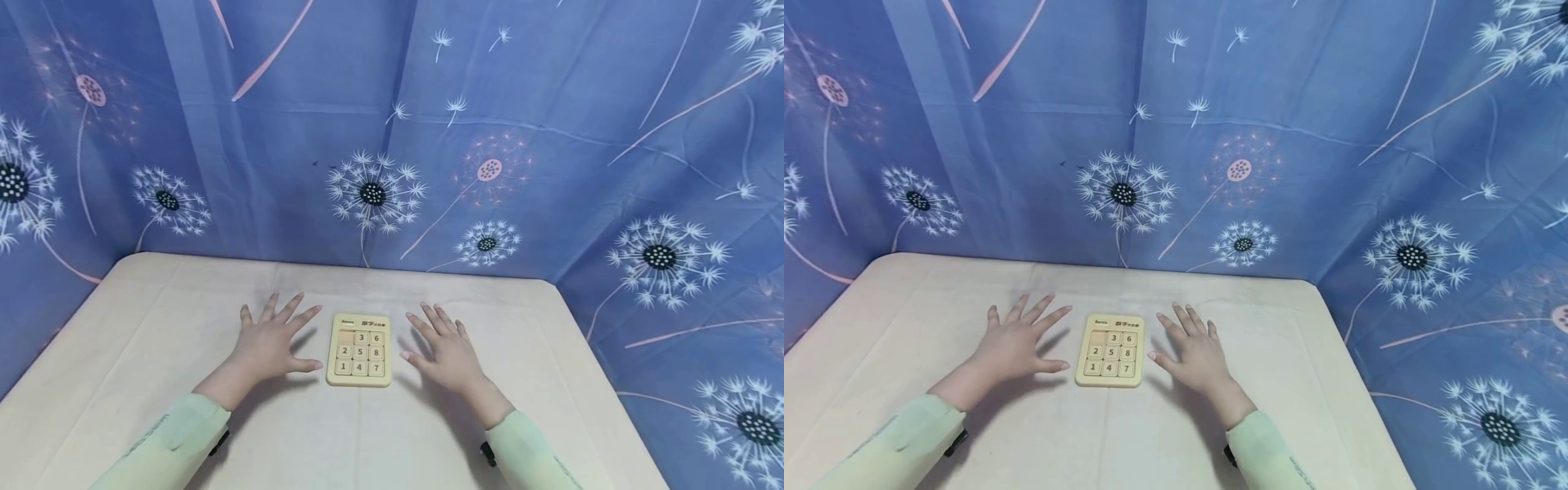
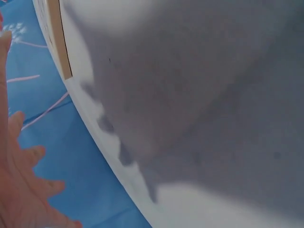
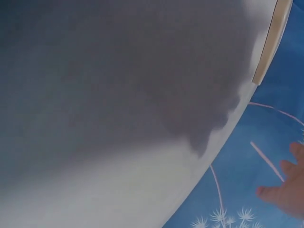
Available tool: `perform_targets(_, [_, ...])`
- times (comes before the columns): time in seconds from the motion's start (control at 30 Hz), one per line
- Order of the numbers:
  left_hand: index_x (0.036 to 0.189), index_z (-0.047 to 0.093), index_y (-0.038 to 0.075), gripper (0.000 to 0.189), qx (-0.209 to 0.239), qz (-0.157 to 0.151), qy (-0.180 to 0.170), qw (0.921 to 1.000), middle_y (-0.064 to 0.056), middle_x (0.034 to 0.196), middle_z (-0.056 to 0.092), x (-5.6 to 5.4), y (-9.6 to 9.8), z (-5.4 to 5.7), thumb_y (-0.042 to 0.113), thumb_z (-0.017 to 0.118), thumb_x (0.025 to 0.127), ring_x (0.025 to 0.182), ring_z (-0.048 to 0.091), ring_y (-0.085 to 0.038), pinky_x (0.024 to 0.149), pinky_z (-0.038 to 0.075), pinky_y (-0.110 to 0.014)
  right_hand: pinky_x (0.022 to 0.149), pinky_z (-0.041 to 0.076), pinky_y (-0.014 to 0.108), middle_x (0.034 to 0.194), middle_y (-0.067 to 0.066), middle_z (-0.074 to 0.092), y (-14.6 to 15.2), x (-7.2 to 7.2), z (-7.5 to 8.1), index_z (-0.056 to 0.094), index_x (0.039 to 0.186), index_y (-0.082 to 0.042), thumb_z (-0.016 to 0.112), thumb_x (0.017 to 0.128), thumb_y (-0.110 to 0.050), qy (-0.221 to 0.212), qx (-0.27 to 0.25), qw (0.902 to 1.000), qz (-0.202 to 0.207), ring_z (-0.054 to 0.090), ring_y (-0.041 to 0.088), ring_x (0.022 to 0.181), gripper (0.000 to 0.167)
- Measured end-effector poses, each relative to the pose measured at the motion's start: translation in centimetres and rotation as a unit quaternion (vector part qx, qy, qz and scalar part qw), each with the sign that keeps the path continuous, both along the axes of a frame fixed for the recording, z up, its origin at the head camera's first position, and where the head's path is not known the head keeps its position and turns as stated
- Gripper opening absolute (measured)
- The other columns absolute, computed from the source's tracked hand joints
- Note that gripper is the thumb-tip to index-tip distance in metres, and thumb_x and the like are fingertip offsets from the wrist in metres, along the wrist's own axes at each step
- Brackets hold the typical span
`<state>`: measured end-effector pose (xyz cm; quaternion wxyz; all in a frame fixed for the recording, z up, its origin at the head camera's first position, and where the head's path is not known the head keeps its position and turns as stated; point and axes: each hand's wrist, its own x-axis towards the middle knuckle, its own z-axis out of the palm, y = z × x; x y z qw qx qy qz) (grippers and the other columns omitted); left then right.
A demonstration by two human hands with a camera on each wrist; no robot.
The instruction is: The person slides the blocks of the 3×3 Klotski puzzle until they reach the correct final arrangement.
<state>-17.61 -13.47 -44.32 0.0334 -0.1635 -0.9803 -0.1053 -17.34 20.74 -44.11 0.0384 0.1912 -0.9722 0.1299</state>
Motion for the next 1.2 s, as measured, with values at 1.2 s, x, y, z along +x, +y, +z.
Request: perform_targets(1.2, [0.157, 0.043, 0.020, 0.111, 0.025, -0.118, -0.106, 0.9870, -0.011, 0.169, 0.032, -2.2, 2.9, -1.9, 0.073, 0.080, 0.067, 0.158, 0.023, -0.044, 0.115, 0.021, -0.084, 0.122, 0.021, 0.075, 0.173, 0.007, 0.023, -2.2, -1.1, -0.9, 0.037, 0.160, -0.025, 0.058, 0.096, -0.060, -0.100, 0.035, 0.9902, 0.092, 0.020, 0.037, 0.160, 0.076])
